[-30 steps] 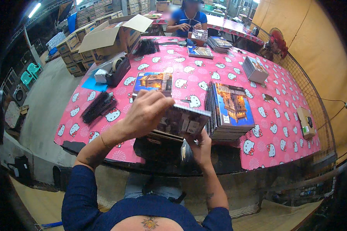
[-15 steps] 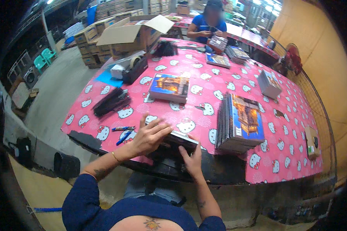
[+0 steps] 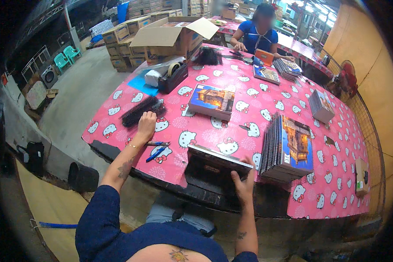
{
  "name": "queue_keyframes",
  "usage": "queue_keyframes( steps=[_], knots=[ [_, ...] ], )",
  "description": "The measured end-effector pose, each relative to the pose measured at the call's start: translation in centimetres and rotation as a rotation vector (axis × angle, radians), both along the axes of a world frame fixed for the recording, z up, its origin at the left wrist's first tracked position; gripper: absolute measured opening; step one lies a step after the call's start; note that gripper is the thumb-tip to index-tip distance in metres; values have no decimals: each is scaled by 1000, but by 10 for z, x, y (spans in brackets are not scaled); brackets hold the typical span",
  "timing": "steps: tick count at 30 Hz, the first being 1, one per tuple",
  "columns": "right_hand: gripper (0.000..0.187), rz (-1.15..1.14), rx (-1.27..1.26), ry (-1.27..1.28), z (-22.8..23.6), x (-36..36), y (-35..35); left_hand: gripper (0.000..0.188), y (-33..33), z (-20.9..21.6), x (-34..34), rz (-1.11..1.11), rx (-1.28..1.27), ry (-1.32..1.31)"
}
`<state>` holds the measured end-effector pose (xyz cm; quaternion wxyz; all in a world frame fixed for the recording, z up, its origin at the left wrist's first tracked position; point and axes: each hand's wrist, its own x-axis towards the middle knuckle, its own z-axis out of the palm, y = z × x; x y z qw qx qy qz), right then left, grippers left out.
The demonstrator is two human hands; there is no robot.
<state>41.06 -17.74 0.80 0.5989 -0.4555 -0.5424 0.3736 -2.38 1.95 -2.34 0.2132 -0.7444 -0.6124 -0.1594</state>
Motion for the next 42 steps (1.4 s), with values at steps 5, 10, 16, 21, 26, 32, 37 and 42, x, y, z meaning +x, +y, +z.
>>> queue_keyframes(
  steps=[5,10,16,21,26,32,37,42],
  knots=[
    [61,-324,527,-736,98,-38,-9,29,-17,25,24,-135,202,-181],
    [27,-100,451,-1041,111,-102,22,27,-46,54,65,-192,126,-200],
    [14,-109,378,-1033,93,-106,43,25,-140,94,127,-464,-72,-964],
    [14,-88,360,-1039,99,-107,43,16,-162,106,146,-500,-4,-940],
    [14,-80,357,-1013,99,-107,44,14,-161,100,148,-478,82,-860],
    [13,-52,372,-1001,100,-105,42,17,-155,108,148,-448,-9,-868],
    [13,-10,357,-975,102,-103,42,25,-133,121,131,-704,-162,-692],
    [13,72,255,-874,105,-97,42,27,-122,126,130,-749,-309,-537]
  ],
)
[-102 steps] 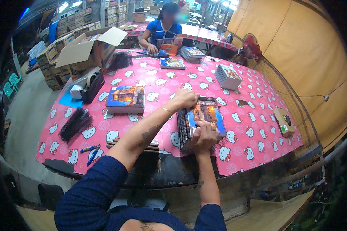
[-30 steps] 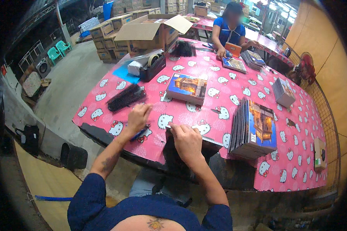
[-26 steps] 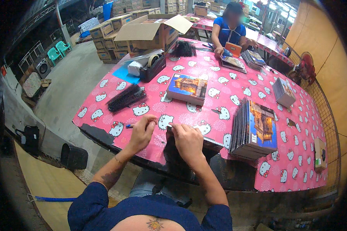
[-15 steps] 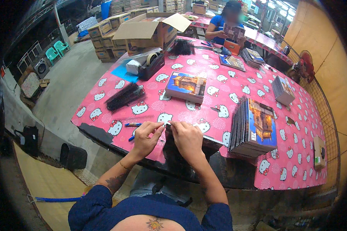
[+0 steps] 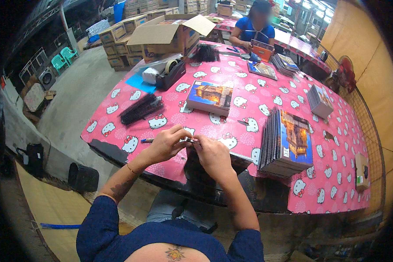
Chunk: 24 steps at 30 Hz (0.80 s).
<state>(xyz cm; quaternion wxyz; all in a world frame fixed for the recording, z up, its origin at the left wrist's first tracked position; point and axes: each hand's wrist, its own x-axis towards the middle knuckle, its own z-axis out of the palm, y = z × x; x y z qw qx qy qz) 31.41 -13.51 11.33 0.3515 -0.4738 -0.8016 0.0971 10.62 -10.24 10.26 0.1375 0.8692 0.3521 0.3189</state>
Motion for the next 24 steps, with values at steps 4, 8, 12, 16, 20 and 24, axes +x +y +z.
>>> queue_keyframes(
  steps=[4,8,12,16,20,24],
  knots=[
    [14,68,114,32,0,9,5,26,9,6,-3,-33,-30,24],
    [16,62,48,-60,3,17,4,41,14,11,-2,-33,16,77],
    [19,-39,-31,-166,2,21,3,77,-10,-11,29,273,300,336],
    [18,-73,-39,-179,6,19,4,91,-40,-92,37,366,449,319],
    [18,-12,-8,-213,3,22,1,93,-15,-73,39,405,504,282],
    [18,-31,200,-210,4,38,-14,93,-62,-99,38,235,399,286]
  ],
)
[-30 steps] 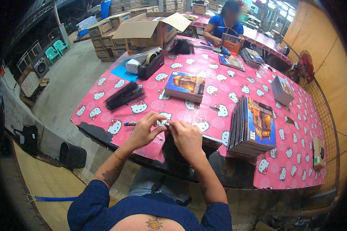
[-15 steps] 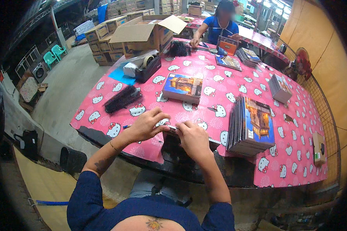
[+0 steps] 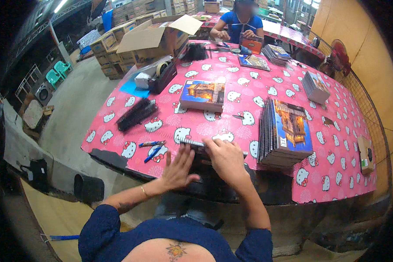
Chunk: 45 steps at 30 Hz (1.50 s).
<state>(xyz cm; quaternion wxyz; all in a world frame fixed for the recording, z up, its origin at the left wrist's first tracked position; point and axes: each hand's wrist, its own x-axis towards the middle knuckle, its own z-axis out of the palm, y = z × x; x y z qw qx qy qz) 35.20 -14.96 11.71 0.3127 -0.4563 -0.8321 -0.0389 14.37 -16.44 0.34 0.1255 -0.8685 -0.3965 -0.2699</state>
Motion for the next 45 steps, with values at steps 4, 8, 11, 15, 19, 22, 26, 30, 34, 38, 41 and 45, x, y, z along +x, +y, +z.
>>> queue_keyframes(
  steps=[4,8,11,15,19,22,26,30,34,38,41,45],
  knots=[
    [18,-20,-132,-21,-6,15,1,91,53,76,7,265,33,127],
    [19,13,-134,13,-7,15,3,84,2,5,-9,-154,-46,115],
    [20,39,-172,6,-3,14,4,87,38,35,-1,4,103,218],
    [20,18,-164,29,-5,15,3,91,20,37,2,-54,51,298],
    [23,4,-191,27,-3,13,2,88,60,83,9,135,129,269],
    [32,-32,-216,-7,-3,13,0,88,20,35,4,-133,-83,179],
    [51,-85,-347,-64,2,12,-2,88,50,64,18,9,86,162],
    [69,-19,-35,68,6,28,-14,84,15,38,10,-208,-170,148],
    [67,67,-437,736,-33,72,-18,84,43,77,23,1,103,253],
    [37,133,-606,1001,-73,67,-14,79,21,34,7,-284,43,174],
    [25,109,-598,1046,-71,55,-13,80,41,82,19,-159,48,205],
    [19,119,-620,1193,-72,36,-16,86,22,47,13,-189,-48,186]
  ],
)
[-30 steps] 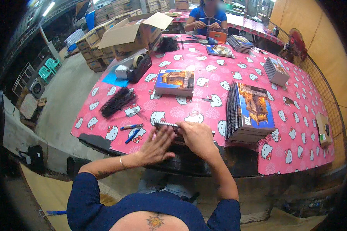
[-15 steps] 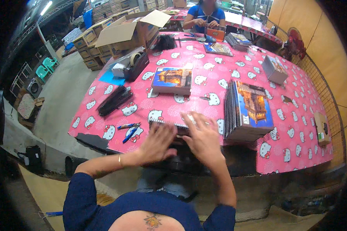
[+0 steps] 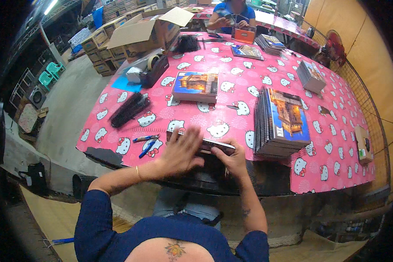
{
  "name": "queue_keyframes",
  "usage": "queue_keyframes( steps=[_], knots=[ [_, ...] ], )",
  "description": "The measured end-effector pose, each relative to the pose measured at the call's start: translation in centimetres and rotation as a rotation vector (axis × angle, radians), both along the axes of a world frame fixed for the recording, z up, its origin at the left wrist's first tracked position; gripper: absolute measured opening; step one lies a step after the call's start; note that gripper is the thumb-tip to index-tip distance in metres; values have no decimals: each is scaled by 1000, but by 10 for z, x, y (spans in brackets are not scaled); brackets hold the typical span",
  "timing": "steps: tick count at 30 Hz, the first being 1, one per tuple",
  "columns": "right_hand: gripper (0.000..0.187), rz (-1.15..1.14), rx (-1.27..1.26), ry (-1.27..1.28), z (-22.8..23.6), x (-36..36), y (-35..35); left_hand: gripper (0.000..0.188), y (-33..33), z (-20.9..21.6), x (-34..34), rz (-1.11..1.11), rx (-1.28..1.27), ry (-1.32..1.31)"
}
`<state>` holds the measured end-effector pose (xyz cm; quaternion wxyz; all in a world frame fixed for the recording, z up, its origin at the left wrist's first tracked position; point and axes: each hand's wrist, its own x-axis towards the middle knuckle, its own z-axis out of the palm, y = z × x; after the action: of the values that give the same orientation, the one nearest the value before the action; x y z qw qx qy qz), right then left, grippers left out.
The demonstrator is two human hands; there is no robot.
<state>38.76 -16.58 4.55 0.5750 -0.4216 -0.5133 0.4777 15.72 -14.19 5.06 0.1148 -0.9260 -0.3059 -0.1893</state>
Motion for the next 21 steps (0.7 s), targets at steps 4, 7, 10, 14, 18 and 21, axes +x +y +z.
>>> queue_keyframes(
  steps=[4,7,10,14,18,21],
  knots=[
    [23,18,2,54,-10,1,1,90,-2,-9,12,47,112,-54],
    [21,67,-40,72,-6,3,-4,90,20,29,24,194,178,78],
    [25,150,-94,66,-15,6,-5,89,-21,-29,6,-143,37,106],
    [30,187,-94,77,-8,6,-8,89,26,47,33,252,243,126],
    [31,242,-106,52,-4,7,-5,89,-23,-30,13,-224,59,84],
    [33,262,-114,11,-6,12,-7,90,24,35,40,180,201,60]
  ],
)
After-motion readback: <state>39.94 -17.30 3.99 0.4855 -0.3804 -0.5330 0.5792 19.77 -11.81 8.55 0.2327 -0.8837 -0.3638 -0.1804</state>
